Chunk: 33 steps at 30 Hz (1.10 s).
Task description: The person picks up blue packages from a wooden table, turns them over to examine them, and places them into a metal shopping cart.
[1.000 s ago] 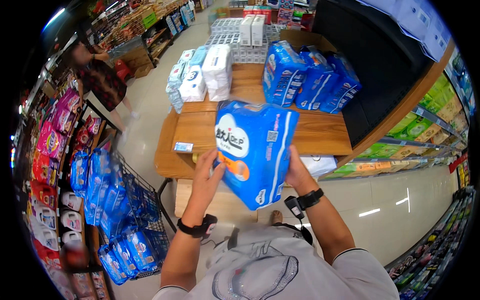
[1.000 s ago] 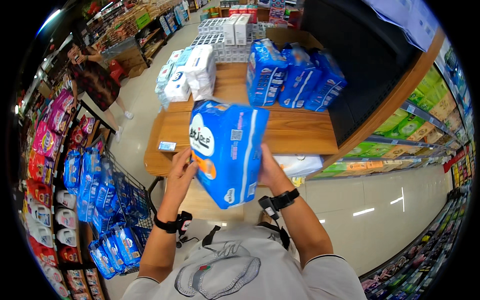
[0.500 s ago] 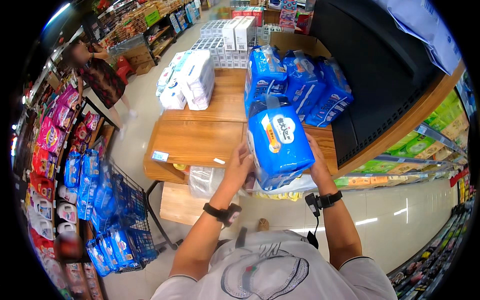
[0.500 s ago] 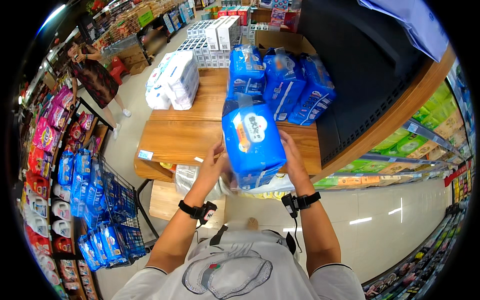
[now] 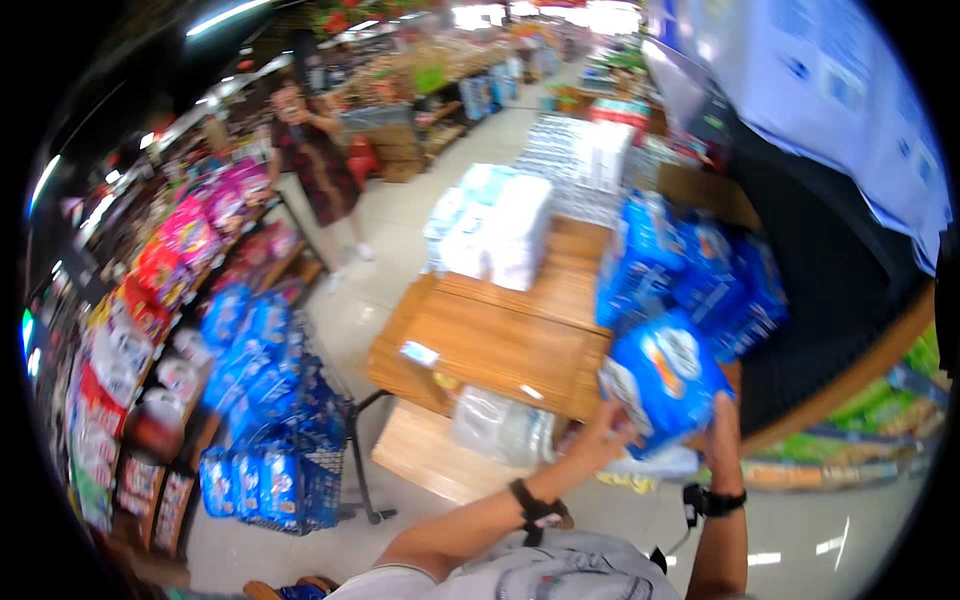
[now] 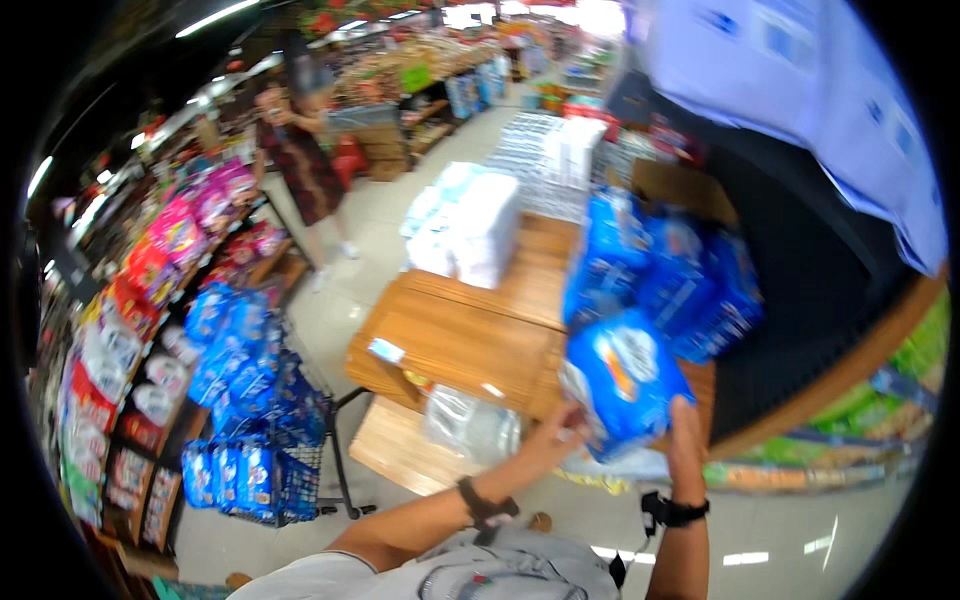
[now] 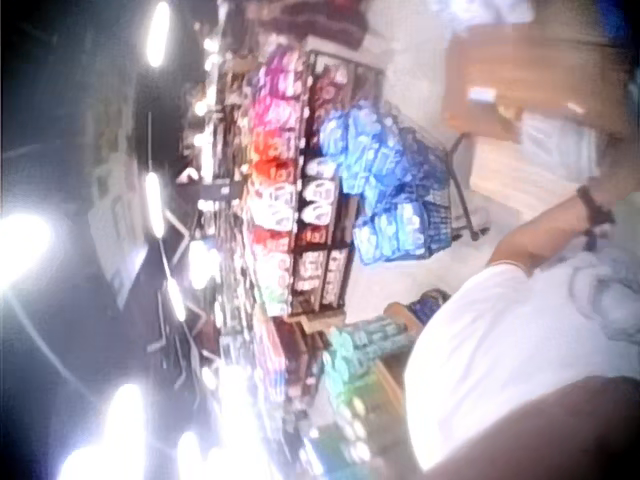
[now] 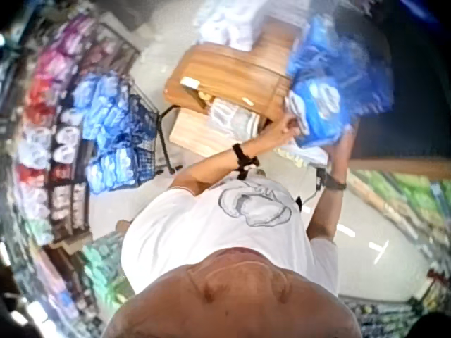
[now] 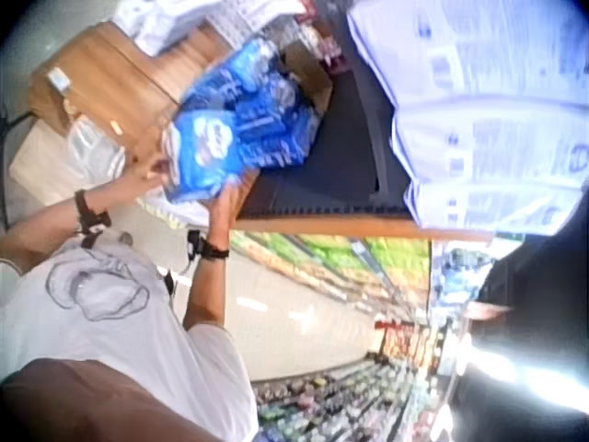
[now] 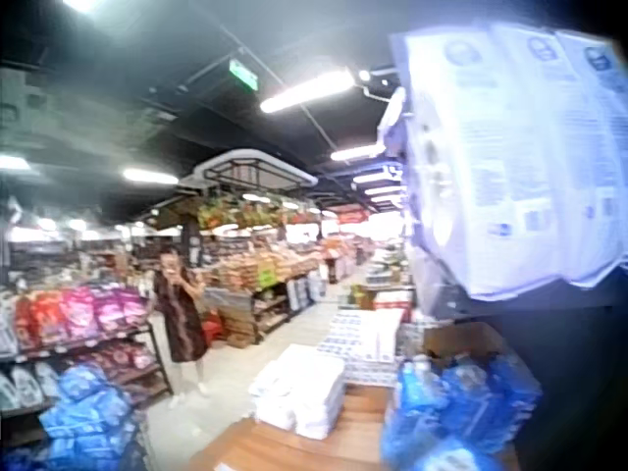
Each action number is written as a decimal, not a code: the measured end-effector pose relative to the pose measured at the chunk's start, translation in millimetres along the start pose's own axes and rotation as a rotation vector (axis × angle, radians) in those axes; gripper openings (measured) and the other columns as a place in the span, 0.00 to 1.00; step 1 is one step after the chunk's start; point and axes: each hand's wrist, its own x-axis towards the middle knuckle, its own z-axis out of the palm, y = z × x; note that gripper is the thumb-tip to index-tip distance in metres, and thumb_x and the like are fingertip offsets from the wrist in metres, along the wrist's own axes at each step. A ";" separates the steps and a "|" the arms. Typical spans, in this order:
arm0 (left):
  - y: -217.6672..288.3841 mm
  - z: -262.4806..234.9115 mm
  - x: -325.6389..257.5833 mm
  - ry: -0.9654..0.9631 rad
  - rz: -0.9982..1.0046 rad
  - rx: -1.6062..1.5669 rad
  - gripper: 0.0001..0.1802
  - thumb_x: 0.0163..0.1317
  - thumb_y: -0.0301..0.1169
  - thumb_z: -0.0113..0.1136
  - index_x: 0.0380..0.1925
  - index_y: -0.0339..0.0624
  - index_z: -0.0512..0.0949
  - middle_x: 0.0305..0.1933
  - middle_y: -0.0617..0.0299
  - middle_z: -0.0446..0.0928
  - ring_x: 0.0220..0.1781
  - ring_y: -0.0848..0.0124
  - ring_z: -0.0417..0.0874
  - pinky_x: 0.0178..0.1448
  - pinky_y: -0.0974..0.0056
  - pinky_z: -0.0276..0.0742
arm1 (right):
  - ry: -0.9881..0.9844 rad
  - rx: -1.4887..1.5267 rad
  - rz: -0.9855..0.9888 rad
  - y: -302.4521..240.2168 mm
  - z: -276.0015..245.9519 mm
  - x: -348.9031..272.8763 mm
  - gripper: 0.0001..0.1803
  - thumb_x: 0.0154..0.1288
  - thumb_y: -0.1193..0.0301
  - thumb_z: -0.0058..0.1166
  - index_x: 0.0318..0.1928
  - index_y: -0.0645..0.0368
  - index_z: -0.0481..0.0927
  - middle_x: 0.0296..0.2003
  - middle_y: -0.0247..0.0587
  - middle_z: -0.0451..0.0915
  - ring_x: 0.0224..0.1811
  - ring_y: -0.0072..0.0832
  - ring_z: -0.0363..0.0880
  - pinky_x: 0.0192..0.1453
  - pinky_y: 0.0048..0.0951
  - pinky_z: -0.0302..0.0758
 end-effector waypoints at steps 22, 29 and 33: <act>30.6 -10.3 -15.0 -0.326 -0.275 -0.121 0.34 0.72 0.42 0.61 0.69 0.31 0.65 0.64 0.42 0.72 0.55 0.61 0.82 0.57 0.61 0.79 | 0.330 0.181 0.186 -38.3 -7.2 26.1 0.33 0.79 0.47 0.45 0.69 0.61 0.68 0.64 0.46 0.78 0.64 0.32 0.77 0.70 0.35 0.72; 25.4 -18.4 -12.0 -0.353 -0.320 -0.028 0.38 0.72 0.49 0.59 0.74 0.42 0.63 0.68 0.48 0.73 0.58 0.66 0.84 0.60 0.63 0.78 | 0.357 0.170 0.170 -24.0 -20.6 31.4 0.34 0.79 0.47 0.45 0.71 0.61 0.66 0.66 0.47 0.76 0.66 0.33 0.76 0.71 0.38 0.71; 21.4 -18.5 -8.5 -0.368 -0.292 -0.061 0.39 0.72 0.49 0.59 0.76 0.42 0.60 0.68 0.45 0.73 0.58 0.64 0.83 0.59 0.62 0.78 | 0.379 0.181 0.210 -24.2 -19.9 30.7 0.35 0.78 0.46 0.46 0.71 0.61 0.66 0.66 0.47 0.77 0.65 0.33 0.77 0.71 0.38 0.71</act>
